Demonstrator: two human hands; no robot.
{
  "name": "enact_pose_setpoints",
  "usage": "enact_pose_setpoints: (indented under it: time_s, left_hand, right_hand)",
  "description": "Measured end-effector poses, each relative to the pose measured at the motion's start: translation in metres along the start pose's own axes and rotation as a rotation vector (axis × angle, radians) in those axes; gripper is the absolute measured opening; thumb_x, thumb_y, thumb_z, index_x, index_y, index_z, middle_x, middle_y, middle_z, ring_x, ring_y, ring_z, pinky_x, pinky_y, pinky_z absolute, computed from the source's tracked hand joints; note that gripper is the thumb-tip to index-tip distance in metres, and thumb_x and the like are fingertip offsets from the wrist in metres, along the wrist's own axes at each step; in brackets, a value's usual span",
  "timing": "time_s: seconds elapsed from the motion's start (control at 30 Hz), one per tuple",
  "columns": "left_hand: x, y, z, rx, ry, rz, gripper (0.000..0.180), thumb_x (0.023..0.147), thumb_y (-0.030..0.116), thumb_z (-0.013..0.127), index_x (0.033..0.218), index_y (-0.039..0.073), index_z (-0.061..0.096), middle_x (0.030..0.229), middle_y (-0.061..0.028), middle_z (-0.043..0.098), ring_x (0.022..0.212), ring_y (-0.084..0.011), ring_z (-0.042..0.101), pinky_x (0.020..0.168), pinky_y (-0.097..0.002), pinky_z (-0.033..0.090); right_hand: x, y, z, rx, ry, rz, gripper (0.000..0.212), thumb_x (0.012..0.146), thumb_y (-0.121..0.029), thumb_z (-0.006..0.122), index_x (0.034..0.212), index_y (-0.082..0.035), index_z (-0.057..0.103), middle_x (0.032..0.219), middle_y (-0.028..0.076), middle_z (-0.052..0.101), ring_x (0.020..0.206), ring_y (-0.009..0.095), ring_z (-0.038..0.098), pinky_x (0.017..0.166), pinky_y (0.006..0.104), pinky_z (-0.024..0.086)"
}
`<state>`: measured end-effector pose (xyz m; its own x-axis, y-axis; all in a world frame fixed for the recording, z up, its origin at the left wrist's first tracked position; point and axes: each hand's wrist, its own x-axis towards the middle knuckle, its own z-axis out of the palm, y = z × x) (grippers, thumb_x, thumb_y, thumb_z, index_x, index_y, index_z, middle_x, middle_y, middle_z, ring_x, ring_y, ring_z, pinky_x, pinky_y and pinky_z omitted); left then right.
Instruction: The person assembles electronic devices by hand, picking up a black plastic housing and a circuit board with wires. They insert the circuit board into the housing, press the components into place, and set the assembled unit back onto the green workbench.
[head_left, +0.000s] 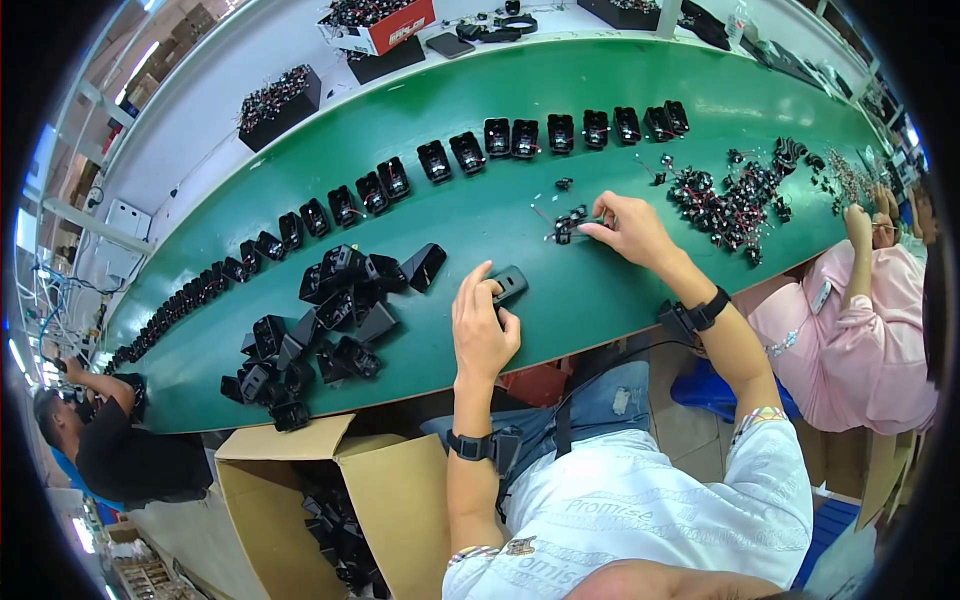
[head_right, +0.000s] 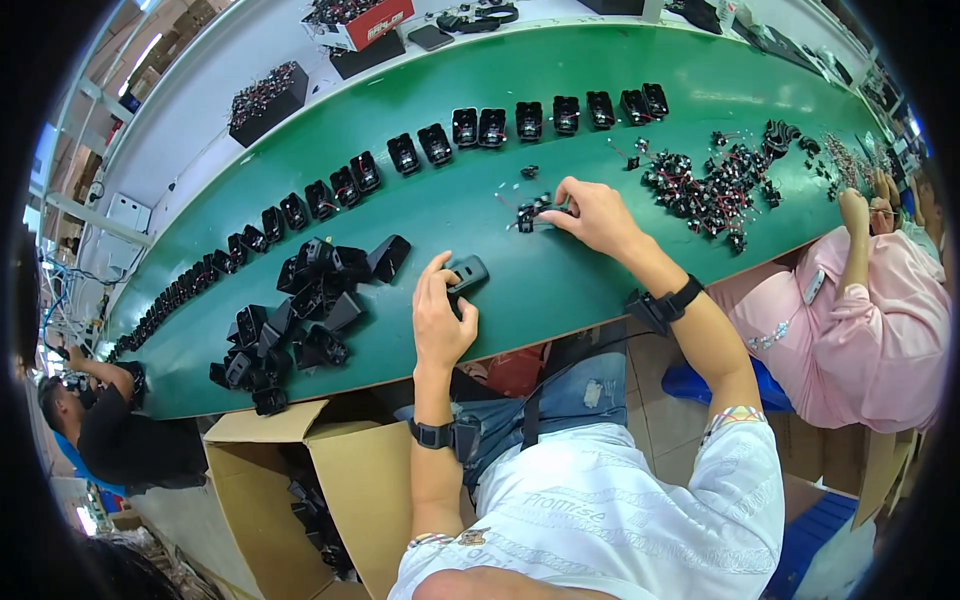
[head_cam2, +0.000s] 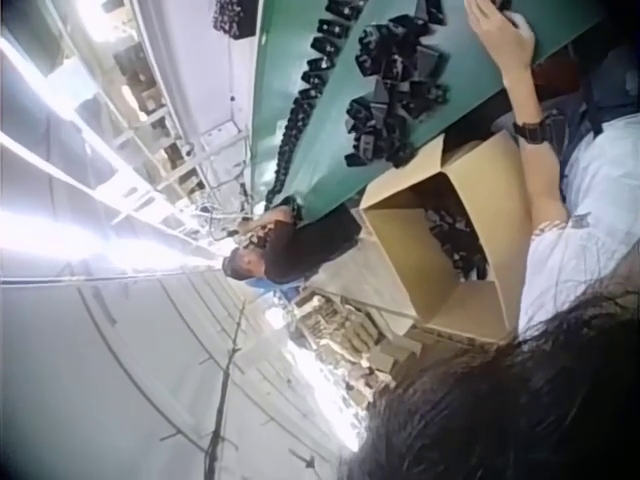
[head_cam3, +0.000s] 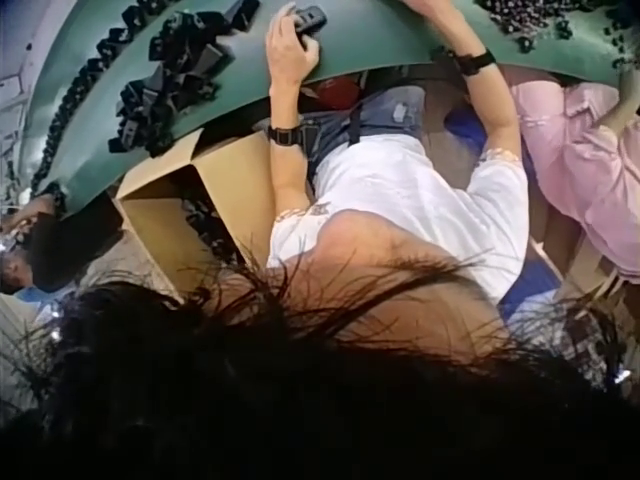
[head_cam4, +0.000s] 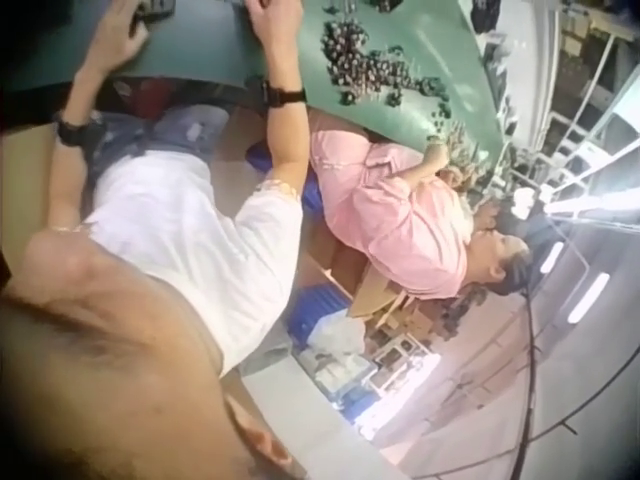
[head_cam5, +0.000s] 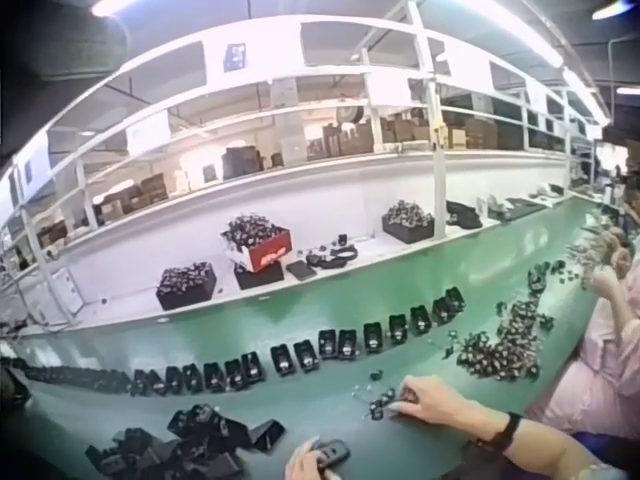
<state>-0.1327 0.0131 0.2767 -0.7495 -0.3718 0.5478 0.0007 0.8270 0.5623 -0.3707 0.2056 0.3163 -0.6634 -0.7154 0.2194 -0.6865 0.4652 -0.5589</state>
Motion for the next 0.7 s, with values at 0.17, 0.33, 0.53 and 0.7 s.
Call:
enact_pose_setpoints:
  time_s: [0.17,0.33,0.53,0.7]
  left_hand:
    - [0.002,0.007,-0.002,0.026,-0.01,-0.03,0.059,0.076,0.01,0.08,0.128,0.003,0.054,0.125,-0.0164,0.064,0.119,-0.0366,0.06,0.104,-0.0464,0.043]
    - [0.002,0.01,-0.002,0.028,-0.038,-0.064,0.059,0.082,0.018,0.082,0.133,0.004,0.057,0.114,-0.0158,0.064,0.108,-0.0364,0.062,0.097,-0.0449,0.047]
    - [0.0,0.008,-0.003,-0.155,0.095,-0.233,0.041,0.096,0.018,0.067,0.132,0.0,0.059,0.103,-0.0173,0.065,0.088,-0.0319,0.065,0.079,-0.0407,0.052]
    - [-0.008,0.021,-0.01,-1.388,0.163,-0.725,0.036,0.11,0.027,0.043,0.136,0.006,0.057,0.103,-0.0086,0.064,0.079,-0.0224,0.063,0.071,-0.0361,0.054]
  right_hand:
    - [-0.021,0.0,-0.005,0.003,-0.113,-0.092,0.038,0.083,-0.018,0.084,0.112,-0.006,0.064,0.078,0.008,0.063,0.067,0.02,0.062,0.064,0.0339,0.051]
    - [-0.039,-0.019,-0.02,0.23,-0.141,0.103,0.04,0.085,-0.008,0.079,0.12,-0.005,0.059,0.088,0.007,0.066,0.075,0.018,0.064,0.069,0.0317,0.053]
    - [-0.05,-0.003,-0.013,0.469,-0.034,0.167,0.035,0.09,0.001,0.071,0.123,-0.003,0.059,0.109,0.008,0.071,0.09,0.014,0.068,0.077,0.0269,0.055]
    - [-0.059,-0.014,-0.008,0.931,0.03,0.239,0.037,0.092,0.002,0.07,0.127,0.001,0.059,0.12,0.012,0.071,0.102,0.017,0.07,0.089,0.029,0.056]
